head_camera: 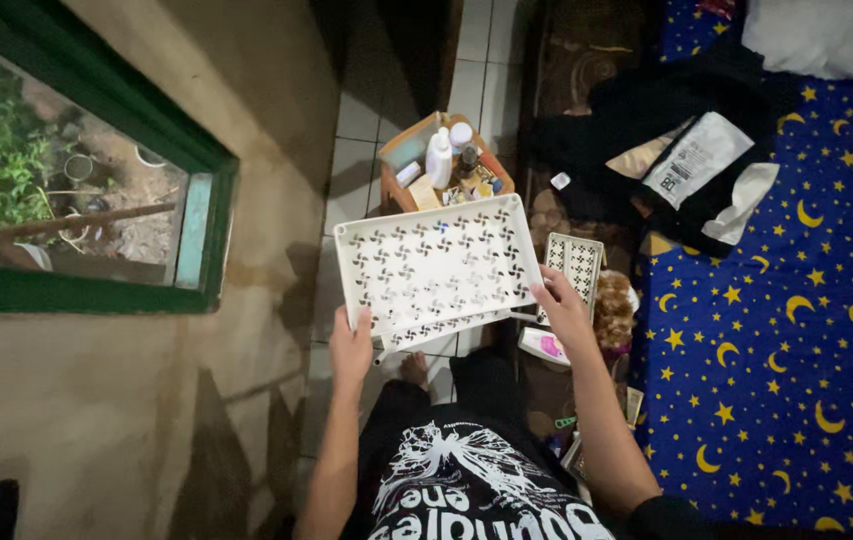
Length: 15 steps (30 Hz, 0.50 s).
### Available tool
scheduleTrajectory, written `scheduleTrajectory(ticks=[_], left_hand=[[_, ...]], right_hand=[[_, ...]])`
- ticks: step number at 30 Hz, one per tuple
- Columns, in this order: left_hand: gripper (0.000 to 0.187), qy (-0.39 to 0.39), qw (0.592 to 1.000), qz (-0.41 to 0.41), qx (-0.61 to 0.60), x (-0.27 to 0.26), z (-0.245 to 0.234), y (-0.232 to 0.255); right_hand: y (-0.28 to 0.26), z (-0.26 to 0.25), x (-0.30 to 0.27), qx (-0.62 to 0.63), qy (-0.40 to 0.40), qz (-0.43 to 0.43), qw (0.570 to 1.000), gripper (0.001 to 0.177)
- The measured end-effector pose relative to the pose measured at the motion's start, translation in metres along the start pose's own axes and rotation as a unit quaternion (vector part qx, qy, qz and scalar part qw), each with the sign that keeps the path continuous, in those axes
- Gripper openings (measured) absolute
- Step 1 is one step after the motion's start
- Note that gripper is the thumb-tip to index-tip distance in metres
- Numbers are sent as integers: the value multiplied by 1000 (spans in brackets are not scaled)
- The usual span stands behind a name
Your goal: The person assembles a white plastic storage shelf by inserting vertical poles into the tray corners and then places various toiletries and small containers onto the shelves.
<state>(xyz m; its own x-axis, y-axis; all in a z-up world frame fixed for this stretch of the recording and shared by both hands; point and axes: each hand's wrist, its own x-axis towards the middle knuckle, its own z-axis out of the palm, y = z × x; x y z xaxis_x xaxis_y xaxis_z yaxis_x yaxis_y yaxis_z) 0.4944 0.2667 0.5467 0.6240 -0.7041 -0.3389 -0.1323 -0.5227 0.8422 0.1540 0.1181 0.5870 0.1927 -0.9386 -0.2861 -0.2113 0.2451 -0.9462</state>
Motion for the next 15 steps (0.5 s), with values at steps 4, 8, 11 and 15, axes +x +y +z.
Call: scheduleTrajectory(ticks=[4,8,11,15], left_hand=[[40,0,981,116,156,-3,-5,-9],[42,-39,992,65,101,-8,-8,-8],[43,-63,993,32,99,-11,-12,-5],[42,-41,996,49,63,-19,-14,-4]], right_hand=[[9,-8,-11,-68,26,98,993,49],[29,-9,-18,-4,5,56,998,50],[40,-11,-16,0,4,18,1000,49],[45,-18,-19,-2,3,-1,1000,47]])
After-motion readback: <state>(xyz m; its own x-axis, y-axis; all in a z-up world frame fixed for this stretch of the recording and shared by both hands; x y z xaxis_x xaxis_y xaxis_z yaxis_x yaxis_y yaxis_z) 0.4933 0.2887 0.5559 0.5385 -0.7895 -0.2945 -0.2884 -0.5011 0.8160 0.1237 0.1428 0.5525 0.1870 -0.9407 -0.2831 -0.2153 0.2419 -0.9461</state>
